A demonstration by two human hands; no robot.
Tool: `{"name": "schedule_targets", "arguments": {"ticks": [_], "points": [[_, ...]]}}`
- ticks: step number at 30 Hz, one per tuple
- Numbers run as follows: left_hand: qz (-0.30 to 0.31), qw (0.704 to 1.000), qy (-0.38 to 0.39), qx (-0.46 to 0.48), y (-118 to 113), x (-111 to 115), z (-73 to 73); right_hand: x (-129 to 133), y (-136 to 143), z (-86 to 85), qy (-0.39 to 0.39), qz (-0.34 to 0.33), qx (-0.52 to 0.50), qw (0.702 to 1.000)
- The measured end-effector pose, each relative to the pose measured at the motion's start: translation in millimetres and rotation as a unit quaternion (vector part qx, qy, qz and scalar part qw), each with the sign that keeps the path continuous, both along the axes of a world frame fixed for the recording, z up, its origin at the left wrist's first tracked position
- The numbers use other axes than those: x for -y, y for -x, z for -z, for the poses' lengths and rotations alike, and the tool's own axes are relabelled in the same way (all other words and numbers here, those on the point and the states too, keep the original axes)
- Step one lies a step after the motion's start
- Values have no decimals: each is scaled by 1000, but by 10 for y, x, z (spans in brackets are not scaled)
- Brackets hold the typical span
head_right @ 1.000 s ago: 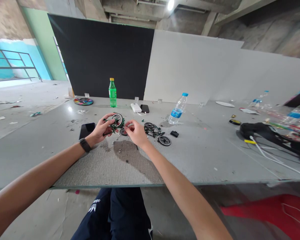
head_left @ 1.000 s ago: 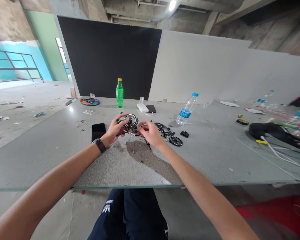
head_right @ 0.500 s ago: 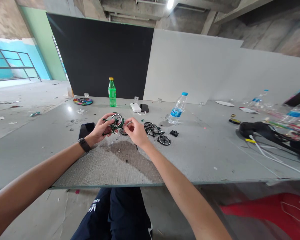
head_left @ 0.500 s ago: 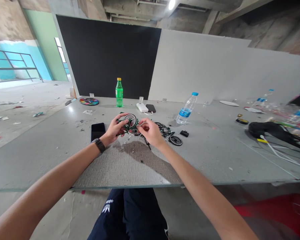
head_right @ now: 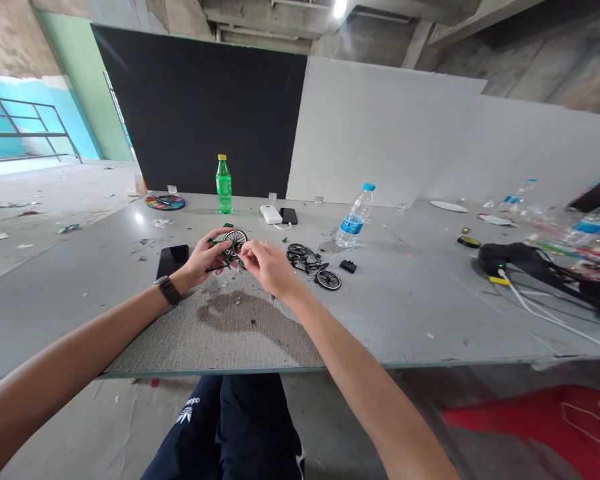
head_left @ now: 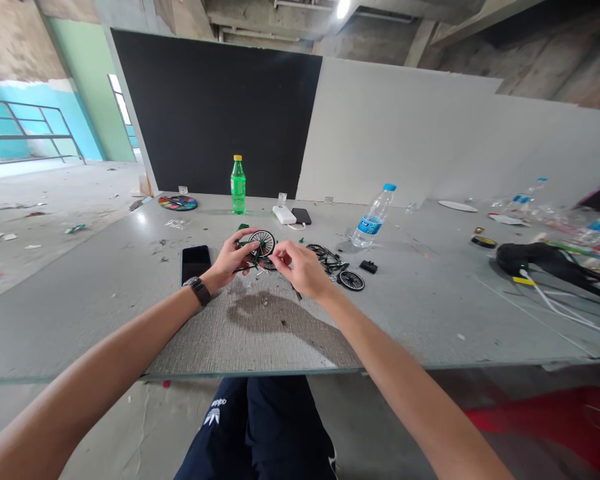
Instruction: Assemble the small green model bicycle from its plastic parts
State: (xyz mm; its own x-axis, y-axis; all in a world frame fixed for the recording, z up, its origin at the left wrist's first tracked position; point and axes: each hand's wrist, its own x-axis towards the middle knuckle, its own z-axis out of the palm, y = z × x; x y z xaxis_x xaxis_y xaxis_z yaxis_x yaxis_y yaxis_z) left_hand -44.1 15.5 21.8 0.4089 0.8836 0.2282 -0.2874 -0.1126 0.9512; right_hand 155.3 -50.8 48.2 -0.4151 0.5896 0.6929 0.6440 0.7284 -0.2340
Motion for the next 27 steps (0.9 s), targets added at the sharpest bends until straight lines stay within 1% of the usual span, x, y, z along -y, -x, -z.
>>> {"name": "schedule_targets", "arguments": {"ticks": [4, 10, 15, 18, 22, 24, 27], "points": [[-7, 1000, -9, -15, -13, 31, -21, 11, 5, 9, -34, -9, 51, 998], [-16, 999, -16, -31, -39, 81, -71, 57, 29, -34, -34, -1, 120, 992], [-14, 999, -16, -48, -47, 112, -87, 73, 62, -38, -48, -17, 153, 987], [-10, 999, -15, -46, -47, 115, -90, 42, 63, 12, -48, -21, 106, 993], [-11, 999, -9, -30, -44, 92, -83, -5, 46, 59, -5, 8, -32, 999], [-9, 1000, -10, -23, -40, 71, -70, -23, 45, 63, 34, 19, -98, 994], [-10, 1000, -10, -11, -35, 44, -48, -46, 58, 68, 85, 29, -187, 978]]}}
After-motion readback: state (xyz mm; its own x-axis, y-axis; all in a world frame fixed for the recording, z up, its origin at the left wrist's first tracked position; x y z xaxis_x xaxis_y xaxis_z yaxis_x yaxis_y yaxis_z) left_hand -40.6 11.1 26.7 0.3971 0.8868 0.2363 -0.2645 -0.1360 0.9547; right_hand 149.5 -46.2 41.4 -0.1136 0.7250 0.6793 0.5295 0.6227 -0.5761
